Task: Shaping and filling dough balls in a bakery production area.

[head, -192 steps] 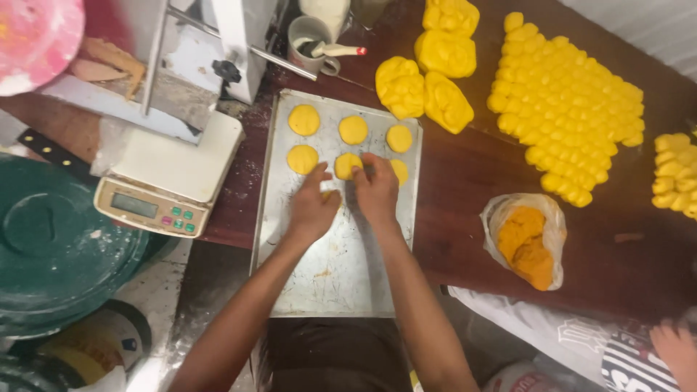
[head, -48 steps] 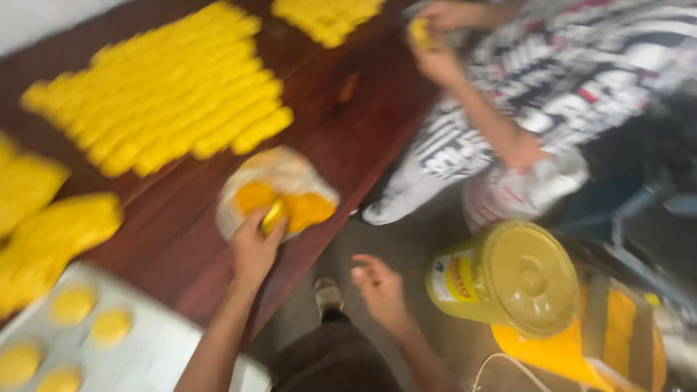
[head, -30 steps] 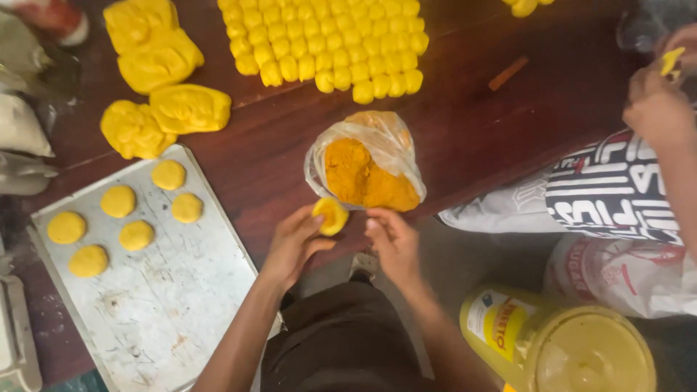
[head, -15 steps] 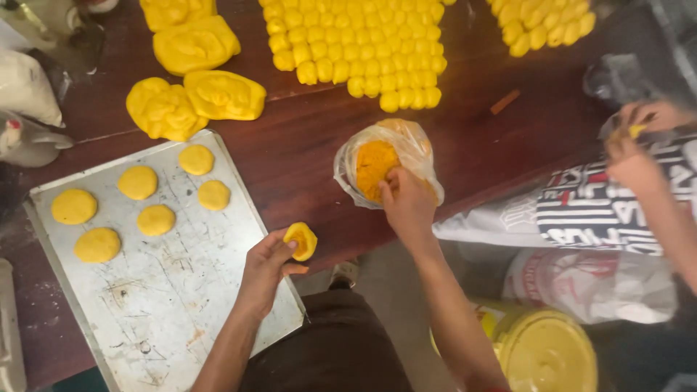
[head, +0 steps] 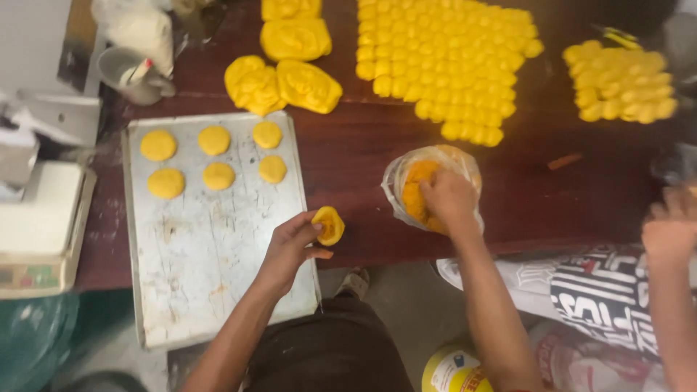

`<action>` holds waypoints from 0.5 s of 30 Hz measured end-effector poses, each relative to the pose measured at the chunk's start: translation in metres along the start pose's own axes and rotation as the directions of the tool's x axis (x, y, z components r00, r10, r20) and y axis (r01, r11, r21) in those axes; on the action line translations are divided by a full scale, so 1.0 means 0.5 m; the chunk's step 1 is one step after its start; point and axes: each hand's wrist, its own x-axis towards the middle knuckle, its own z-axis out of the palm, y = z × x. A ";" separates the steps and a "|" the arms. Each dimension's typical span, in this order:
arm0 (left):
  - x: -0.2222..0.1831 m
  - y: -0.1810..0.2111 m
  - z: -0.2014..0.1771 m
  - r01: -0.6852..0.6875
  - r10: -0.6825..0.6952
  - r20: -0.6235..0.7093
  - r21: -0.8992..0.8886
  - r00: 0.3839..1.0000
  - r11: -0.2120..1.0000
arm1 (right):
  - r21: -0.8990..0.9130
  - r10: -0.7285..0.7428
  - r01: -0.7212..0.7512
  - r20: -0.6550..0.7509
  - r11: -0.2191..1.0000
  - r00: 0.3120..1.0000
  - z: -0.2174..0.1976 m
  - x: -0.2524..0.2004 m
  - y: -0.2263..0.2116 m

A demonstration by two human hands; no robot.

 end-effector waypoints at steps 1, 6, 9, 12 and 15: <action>-0.006 -0.007 0.010 0.001 -0.001 -0.032 0.001 0.999 1.000 | 0.014 -0.023 0.023 0.018 1.000 1.000 0.004 -0.001 0.009; -0.022 -0.019 0.062 -0.041 0.031 -0.085 -0.113 0.996 0.993 | 0.105 -0.051 0.060 -0.084 0.993 0.995 -0.027 -0.010 0.003; -0.028 -0.034 0.074 -0.039 0.024 -0.086 -0.176 0.996 0.984 | 0.319 0.004 0.022 -0.079 0.947 0.997 -0.062 -0.045 0.008; -0.021 -0.028 0.080 -0.039 0.033 -0.032 -0.223 0.999 0.974 | 0.613 -0.037 0.035 -0.011 0.789 0.999 -0.075 -0.097 -0.016; -0.007 -0.012 0.085 0.054 -0.047 0.051 -0.149 0.998 0.987 | 0.900 -0.117 -0.148 0.213 0.411 0.970 -0.056 -0.162 -0.105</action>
